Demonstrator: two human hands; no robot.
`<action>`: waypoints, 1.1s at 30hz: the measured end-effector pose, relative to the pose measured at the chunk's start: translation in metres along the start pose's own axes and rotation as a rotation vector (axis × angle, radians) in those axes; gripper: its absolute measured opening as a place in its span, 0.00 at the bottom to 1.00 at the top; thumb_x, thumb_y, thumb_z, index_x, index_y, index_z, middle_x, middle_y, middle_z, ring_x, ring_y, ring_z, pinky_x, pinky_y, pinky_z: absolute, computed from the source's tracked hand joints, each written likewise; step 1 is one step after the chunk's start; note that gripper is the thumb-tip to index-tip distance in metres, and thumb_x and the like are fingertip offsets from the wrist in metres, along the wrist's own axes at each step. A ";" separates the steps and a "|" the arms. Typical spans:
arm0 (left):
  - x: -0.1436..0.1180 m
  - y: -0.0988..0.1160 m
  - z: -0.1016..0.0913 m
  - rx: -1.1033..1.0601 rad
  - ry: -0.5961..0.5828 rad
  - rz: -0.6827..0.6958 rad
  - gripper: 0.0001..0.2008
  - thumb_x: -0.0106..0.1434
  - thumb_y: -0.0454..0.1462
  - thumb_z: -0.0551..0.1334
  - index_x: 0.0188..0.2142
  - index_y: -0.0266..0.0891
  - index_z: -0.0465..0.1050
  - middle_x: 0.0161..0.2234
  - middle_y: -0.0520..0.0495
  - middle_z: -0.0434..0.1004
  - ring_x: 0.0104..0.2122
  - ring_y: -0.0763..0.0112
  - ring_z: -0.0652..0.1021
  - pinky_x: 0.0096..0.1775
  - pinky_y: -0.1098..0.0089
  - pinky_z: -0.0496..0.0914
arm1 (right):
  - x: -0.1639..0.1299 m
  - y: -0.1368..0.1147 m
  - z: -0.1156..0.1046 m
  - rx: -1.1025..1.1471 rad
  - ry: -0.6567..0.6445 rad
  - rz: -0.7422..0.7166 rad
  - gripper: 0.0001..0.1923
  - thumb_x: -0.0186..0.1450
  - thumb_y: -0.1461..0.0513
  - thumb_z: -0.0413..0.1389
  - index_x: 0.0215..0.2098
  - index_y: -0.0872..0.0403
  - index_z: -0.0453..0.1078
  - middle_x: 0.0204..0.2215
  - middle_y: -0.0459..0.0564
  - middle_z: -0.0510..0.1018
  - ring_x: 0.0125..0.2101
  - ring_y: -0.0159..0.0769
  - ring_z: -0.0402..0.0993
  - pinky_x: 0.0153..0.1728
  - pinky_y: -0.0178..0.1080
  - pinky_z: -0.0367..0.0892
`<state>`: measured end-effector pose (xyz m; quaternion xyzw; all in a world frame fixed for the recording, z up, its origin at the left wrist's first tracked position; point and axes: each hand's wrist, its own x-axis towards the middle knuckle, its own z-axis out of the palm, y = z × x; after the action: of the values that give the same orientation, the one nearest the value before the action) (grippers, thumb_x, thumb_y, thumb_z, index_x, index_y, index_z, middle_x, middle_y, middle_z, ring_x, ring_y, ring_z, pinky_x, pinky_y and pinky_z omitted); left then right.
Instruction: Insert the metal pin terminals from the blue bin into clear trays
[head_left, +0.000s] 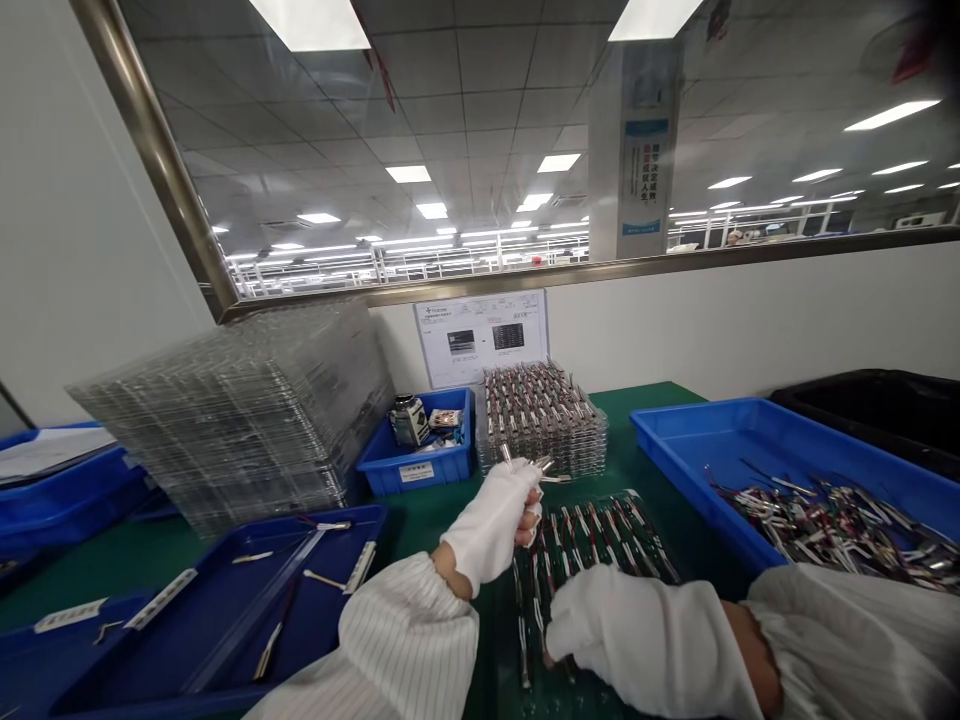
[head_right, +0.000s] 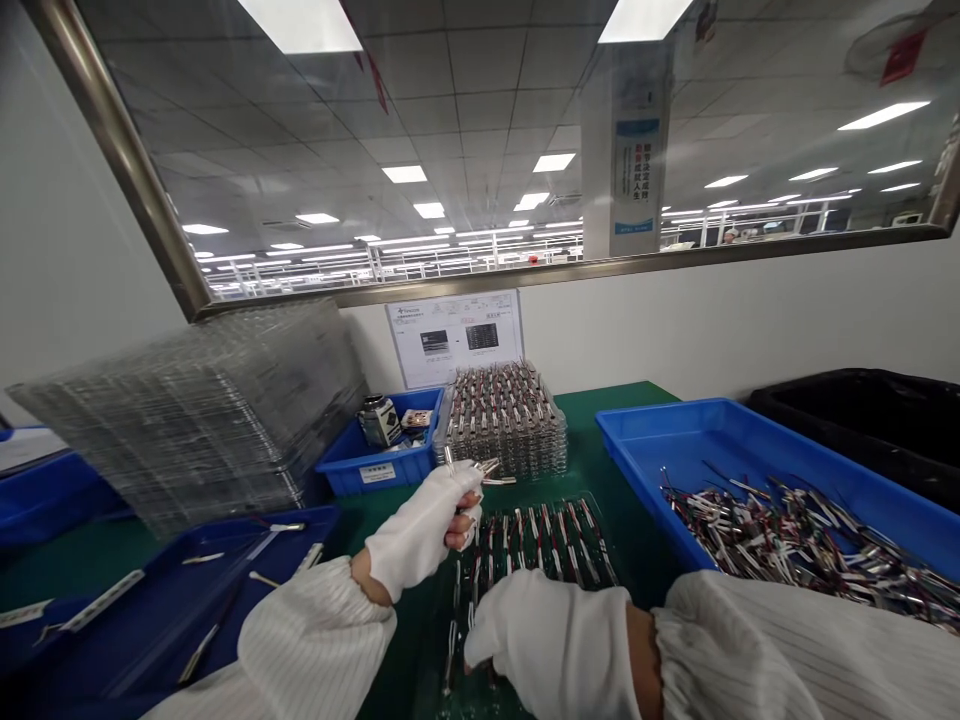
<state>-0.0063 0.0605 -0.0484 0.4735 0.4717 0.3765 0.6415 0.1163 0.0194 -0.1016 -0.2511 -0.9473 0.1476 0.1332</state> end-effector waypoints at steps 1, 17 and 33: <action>-0.001 0.001 0.001 -0.004 0.000 0.021 0.10 0.52 0.41 0.50 0.23 0.41 0.47 0.17 0.61 0.48 0.11 0.86 0.50 0.14 0.80 0.42 | -0.001 -0.002 -0.007 0.070 0.040 0.062 0.10 0.50 0.68 0.51 0.28 0.53 0.70 0.24 0.43 0.72 0.27 0.29 0.67 0.29 0.29 0.63; -0.004 -0.021 0.015 0.402 -0.090 0.345 0.11 0.54 0.45 0.50 0.30 0.40 0.60 0.18 0.57 0.55 0.17 0.80 0.57 0.18 0.78 0.52 | 0.000 0.023 -0.050 0.904 0.798 0.674 0.18 0.50 0.62 0.54 0.39 0.60 0.65 0.28 0.52 0.73 0.23 0.30 0.67 0.25 0.34 0.64; -0.010 -0.020 0.015 0.409 -0.195 0.307 0.16 0.54 0.49 0.47 0.31 0.40 0.60 0.21 0.55 0.57 0.18 0.81 0.59 0.19 0.80 0.54 | -0.004 0.029 -0.047 0.787 0.707 0.559 0.13 0.48 0.62 0.54 0.33 0.59 0.66 0.25 0.48 0.73 0.20 0.29 0.67 0.21 0.31 0.64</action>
<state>0.0058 0.0424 -0.0637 0.6932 0.3968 0.3187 0.5103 0.1476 0.0521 -0.0688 -0.4566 -0.6177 0.4245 0.4794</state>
